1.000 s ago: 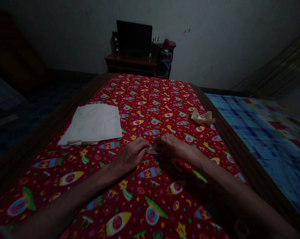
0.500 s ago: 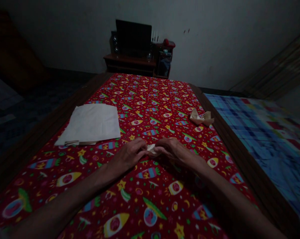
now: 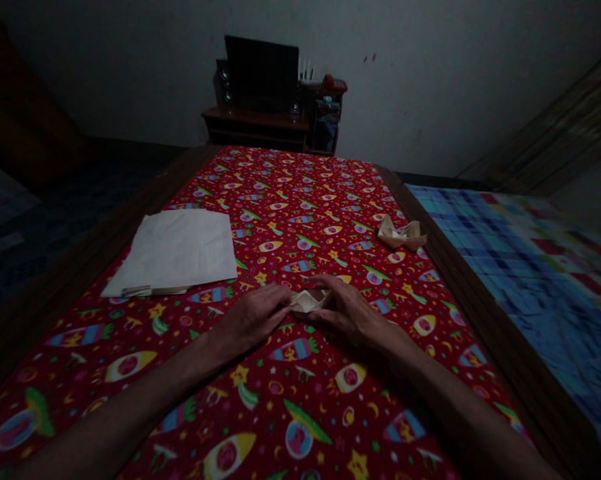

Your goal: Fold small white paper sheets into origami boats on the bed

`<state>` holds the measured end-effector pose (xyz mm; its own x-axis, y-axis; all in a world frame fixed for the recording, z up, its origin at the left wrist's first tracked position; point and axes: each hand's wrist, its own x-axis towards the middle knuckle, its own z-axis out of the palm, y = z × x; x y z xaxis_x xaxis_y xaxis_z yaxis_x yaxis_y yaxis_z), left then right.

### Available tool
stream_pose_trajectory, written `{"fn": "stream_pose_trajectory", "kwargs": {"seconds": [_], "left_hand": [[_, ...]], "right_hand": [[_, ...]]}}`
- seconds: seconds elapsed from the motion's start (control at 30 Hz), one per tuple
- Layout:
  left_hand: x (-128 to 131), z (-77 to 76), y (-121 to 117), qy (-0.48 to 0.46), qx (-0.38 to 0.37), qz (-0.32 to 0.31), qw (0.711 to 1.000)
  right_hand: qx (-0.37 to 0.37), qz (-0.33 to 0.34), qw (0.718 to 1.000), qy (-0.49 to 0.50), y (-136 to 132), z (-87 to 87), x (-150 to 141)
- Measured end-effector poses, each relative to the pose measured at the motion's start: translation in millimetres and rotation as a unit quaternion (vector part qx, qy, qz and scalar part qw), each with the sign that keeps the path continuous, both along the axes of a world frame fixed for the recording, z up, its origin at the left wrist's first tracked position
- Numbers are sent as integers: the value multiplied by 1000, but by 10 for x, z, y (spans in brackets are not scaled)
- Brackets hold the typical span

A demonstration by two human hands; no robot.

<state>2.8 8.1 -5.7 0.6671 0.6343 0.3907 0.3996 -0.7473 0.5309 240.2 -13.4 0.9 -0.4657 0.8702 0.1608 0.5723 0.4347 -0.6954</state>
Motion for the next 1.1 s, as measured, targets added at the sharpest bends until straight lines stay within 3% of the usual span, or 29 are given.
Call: {"fn": "stream_pose_trajectory", "kwargs": {"seconds": [0.1, 0.2, 0.4, 0.57, 0.73, 1.1], "left_hand": [[10, -8, 6, -10, -24, 21, 999], [17, -42, 30, -33, -55, 35, 997], [24, -36, 42, -8, -73, 9, 997], [55, -66, 34, -18, -56, 59, 997], [73, -82, 12, -25, -56, 63, 996], [143, -39, -96, -67, -137, 66, 986]], "right_hand": [[-32, -16, 998, 44, -40, 7, 14], [-15, -10, 998, 67, -49, -22, 17], [22, -30, 998, 40, -57, -99, 20], [15, -41, 999, 32, -79, -97, 25], [38, -29, 999, 18, -86, -84, -37], [31, -43, 996, 74, -130, -203, -173]]}}
